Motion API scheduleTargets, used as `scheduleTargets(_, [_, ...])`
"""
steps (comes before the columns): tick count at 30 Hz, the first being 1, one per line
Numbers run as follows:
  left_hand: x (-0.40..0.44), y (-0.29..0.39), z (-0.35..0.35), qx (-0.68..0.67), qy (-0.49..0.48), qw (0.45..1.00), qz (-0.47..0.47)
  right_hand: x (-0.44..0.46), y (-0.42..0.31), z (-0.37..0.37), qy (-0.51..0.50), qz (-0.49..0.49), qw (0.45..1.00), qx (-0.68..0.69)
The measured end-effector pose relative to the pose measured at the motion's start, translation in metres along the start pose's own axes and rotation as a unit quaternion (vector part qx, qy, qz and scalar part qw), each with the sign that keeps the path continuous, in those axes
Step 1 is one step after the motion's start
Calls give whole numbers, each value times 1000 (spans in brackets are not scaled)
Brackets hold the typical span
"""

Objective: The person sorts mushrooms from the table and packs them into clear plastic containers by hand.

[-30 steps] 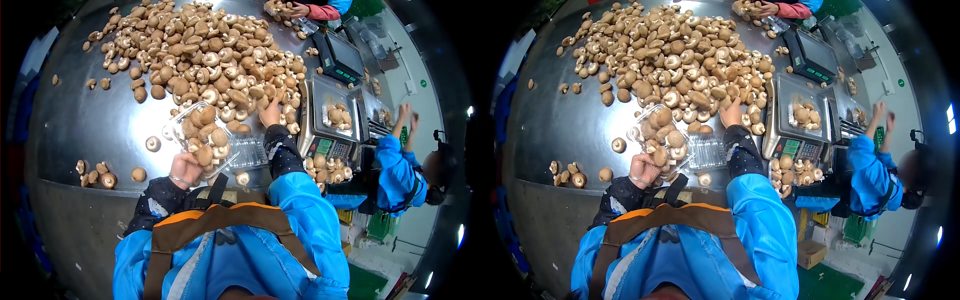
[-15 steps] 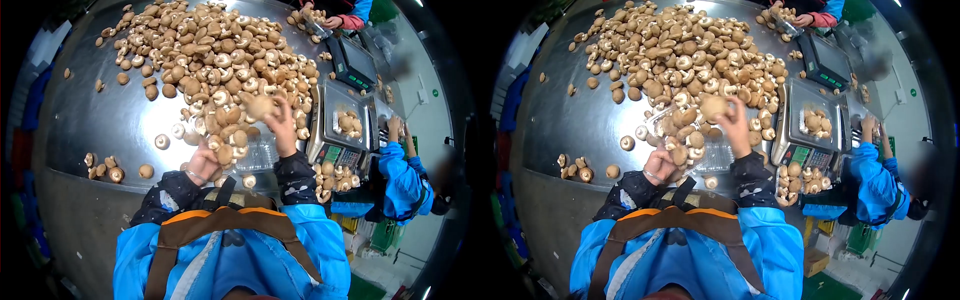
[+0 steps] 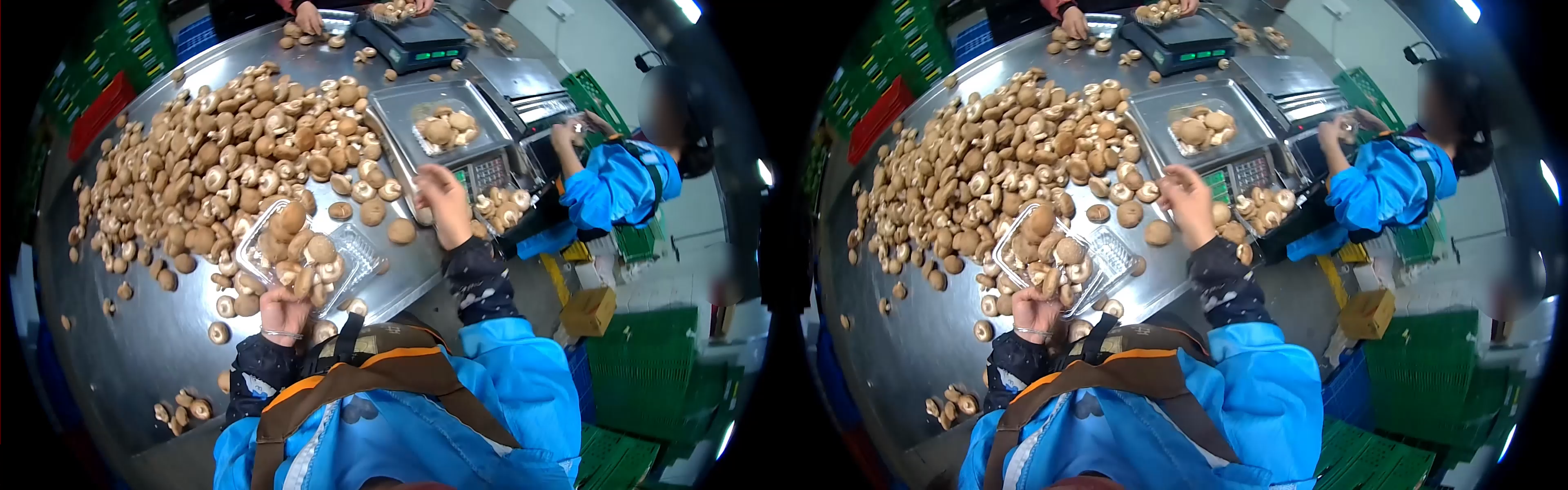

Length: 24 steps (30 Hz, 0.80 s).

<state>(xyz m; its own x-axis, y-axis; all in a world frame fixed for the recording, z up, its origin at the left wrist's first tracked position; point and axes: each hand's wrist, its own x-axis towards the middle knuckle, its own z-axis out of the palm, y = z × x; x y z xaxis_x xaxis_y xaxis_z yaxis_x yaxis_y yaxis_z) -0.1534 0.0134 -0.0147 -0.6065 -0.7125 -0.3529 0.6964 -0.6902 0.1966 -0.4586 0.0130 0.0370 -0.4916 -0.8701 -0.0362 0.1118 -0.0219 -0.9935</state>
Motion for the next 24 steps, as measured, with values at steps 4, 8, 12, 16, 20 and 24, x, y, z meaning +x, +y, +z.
scheduleTargets(4, [6, -7, -4, -20, 1, 1000, 0, 45, -3, -57, 83, 87, 992, -29])
scheduleTargets(8, [13, -15, -13, -26, 16, 1000, 0, 110, 21, -63, 108, 145, 981, -63])
scheduleTargets(12, [9, -19, -14, 4, 39, 999, 9, 152, 38, -76, 155, 230, 958, -74])
scheduleTargets(16, [15, -25, -23, -5, 44, 998, 41, 160, 35, -93, 168, 112, 952, -231])
scheduleTargets(20, [21, -30, -1, -2, 38, 999, 27, 185, 10, -120, 156, 36, 967, -197])
scheduleTargets(24, [45, -37, 56, 60, 65, 996, 26, 243, -34, -161, 168, 4, 973, -157])
